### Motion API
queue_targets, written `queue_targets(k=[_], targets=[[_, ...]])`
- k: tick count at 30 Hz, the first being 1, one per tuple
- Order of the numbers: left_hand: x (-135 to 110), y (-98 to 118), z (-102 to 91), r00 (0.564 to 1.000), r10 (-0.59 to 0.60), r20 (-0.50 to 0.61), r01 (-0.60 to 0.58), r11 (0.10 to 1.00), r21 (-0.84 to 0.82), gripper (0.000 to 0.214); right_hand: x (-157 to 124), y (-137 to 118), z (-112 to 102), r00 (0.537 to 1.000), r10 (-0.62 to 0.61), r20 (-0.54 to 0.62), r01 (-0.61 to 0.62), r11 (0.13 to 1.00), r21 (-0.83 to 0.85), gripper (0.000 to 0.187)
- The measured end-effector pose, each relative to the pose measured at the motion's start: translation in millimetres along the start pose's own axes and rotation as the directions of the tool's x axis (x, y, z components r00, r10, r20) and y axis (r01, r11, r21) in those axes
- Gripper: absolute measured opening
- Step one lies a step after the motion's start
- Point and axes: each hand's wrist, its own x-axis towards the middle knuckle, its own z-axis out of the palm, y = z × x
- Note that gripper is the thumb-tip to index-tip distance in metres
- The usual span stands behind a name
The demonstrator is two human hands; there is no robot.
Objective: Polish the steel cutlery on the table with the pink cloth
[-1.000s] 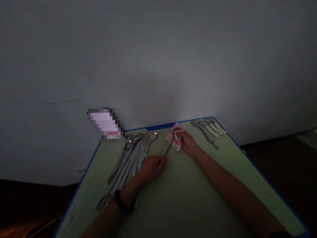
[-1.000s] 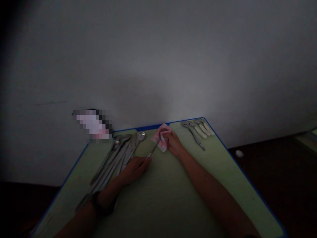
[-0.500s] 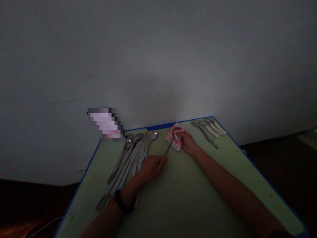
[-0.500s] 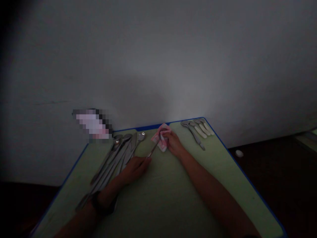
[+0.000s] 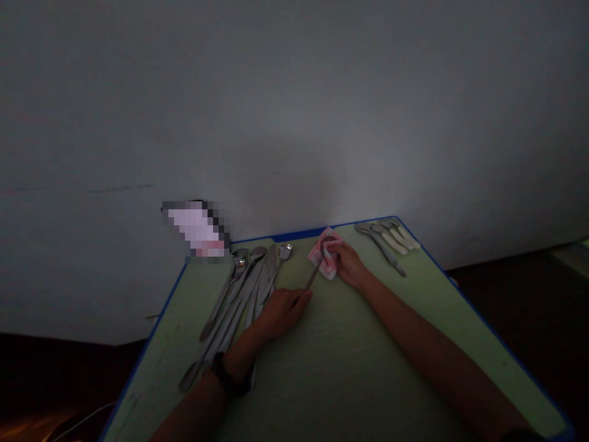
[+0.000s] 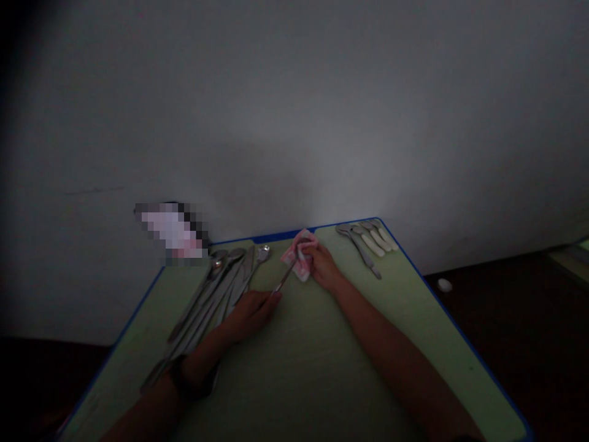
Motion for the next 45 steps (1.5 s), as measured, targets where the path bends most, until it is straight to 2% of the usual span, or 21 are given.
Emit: queue_targets(k=[7, 19, 29, 42, 45], targets=[[0.4, -0.3, -0.6, 1.0, -0.003, 0.006, 0.003, 1.0, -0.002, 0.047, 0.8, 0.8, -1.1, 0.997, 0.024, -0.078, -0.025, 1.0, -0.011, 0.012], [-0.8, -0.7, -0.5, 1.0, 0.013, 0.006, -0.013, 1.0, 0.001, 0.049, -0.1, 0.3, 0.0, 0.998, 0.017, -0.054, -0.017, 1.0, -0.006, 0.013], [0.2, -0.3, -0.1, 1.0, -0.009, -0.003, 0.009, 1.0, 0.014, 0.048, 1.9, 1.5, -1.1, 0.995, 0.018, -0.099, -0.019, 1.0, -0.007, 0.012], [0.5, -1.3, 0.0, 1.0, 0.012, -0.012, -0.012, 1.0, 0.007, 0.048, 0.4, 0.3, 0.1, 0.999, 0.018, -0.039, -0.018, 1.0, 0.004, 0.012], [0.2, -0.9, 0.1, 1.0, 0.006, -0.01, -0.006, 1.0, -0.005, 0.047, 0.9, 0.4, -0.2, 0.998, 0.021, -0.055, -0.021, 1.0, 0.004, 0.011]])
